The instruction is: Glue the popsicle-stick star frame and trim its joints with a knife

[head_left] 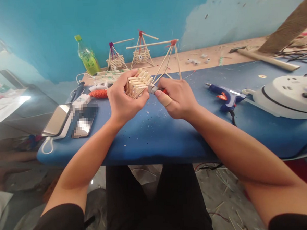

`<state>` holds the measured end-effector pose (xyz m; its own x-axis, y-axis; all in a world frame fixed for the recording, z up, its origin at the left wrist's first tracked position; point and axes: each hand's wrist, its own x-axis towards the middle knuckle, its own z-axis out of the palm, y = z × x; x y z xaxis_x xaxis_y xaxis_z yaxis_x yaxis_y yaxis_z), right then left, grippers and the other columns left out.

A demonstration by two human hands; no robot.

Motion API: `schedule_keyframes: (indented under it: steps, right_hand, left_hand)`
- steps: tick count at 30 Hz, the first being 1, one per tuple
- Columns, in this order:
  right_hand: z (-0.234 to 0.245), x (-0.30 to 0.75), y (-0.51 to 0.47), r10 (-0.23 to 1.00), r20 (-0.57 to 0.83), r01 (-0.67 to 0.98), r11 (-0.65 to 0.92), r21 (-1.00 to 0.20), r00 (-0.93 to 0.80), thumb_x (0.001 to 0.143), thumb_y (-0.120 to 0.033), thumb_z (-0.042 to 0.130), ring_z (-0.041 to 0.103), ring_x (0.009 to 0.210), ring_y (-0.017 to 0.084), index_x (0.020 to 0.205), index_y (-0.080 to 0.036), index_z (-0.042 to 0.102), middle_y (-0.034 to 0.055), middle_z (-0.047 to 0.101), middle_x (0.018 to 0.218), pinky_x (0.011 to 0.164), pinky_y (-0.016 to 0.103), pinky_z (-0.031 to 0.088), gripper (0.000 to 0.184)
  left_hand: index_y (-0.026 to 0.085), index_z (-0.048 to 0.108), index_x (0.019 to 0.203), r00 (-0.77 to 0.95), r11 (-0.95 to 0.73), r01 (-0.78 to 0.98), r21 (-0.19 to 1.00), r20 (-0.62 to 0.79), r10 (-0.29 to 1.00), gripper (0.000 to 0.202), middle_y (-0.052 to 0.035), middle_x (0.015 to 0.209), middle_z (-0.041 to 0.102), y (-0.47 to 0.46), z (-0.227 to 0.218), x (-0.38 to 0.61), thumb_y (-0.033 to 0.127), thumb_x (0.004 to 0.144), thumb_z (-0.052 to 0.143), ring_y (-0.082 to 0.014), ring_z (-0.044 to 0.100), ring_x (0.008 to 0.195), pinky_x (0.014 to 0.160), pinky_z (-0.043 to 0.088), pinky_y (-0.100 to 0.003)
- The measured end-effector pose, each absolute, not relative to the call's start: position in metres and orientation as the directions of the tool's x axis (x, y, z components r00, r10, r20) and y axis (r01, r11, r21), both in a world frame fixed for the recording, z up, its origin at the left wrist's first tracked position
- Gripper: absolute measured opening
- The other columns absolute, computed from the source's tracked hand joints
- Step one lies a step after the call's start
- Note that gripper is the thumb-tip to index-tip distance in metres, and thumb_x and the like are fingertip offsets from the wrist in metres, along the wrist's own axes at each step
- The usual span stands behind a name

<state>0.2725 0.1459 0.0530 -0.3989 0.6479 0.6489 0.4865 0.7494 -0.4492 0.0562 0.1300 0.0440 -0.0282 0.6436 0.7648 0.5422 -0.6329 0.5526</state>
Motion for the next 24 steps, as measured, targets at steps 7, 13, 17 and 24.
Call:
schedule_keyframes:
  steps: [7, 13, 17, 24]
  right_hand:
    - [0.056, 0.273, 0.147, 0.653, 0.642, 0.483, 0.747, -0.457, -0.402, 0.102, -0.054, 0.052, 0.043, 0.068, 0.021, 0.078, -0.028, 0.040, 0.0027, 0.049, 0.068, 0.071, 0.040, 0.028, 0.037]
    - [0.059, 0.275, 0.145, 0.652, 0.618, 0.457, 0.755, -0.471, -0.440, 0.104, -0.055, 0.048, 0.036, 0.063, 0.018, 0.073, -0.028, 0.034, 0.0008, 0.043, 0.064, 0.067, 0.040, 0.024, 0.043]
    - [0.060, 0.276, 0.146, 0.660, 0.595, 0.453, 0.749, -0.483, -0.459, 0.104, -0.059, 0.047, 0.032, 0.061, 0.017, 0.072, -0.028, 0.034, -0.0013, 0.037, 0.061, 0.066, 0.040, 0.023, 0.047]
    - [0.060, 0.275, 0.146, 0.659, 0.563, 0.406, 0.751, -0.520, -0.498, 0.106, -0.066, 0.045, 0.035, 0.062, 0.017, 0.073, -0.027, 0.036, -0.0018, 0.038, 0.061, 0.067, 0.039, 0.025, 0.052]
  left_hand:
    - [0.025, 0.073, 0.135, -0.064, -0.570, 0.507, 0.647, 0.687, 0.723, 0.063, -0.0107, 0.139, 0.080, 0.113, 0.058, 0.066, 0.032, 0.077, 0.098, -0.0378, 0.074, 0.142, 0.127, 0.060, -0.053]
    - [0.024, 0.074, 0.132, -0.047, -0.614, 0.498, 0.612, 0.726, 0.686, 0.061, -0.0097, 0.135, 0.081, 0.117, 0.056, 0.066, 0.024, 0.075, 0.096, -0.0358, 0.078, 0.134, 0.123, 0.062, -0.051]
    - [0.024, 0.074, 0.133, -0.037, -0.628, 0.493, 0.602, 0.736, 0.676, 0.061, -0.0098, 0.135, 0.082, 0.117, 0.056, 0.066, 0.020, 0.075, 0.094, -0.0354, 0.079, 0.132, 0.124, 0.063, -0.053]
    - [0.026, 0.074, 0.134, -0.042, -0.591, 0.522, 0.616, 0.710, 0.703, 0.065, -0.0102, 0.140, 0.081, 0.115, 0.058, 0.068, 0.021, 0.072, 0.097, -0.0383, 0.075, 0.141, 0.127, 0.061, -0.056]
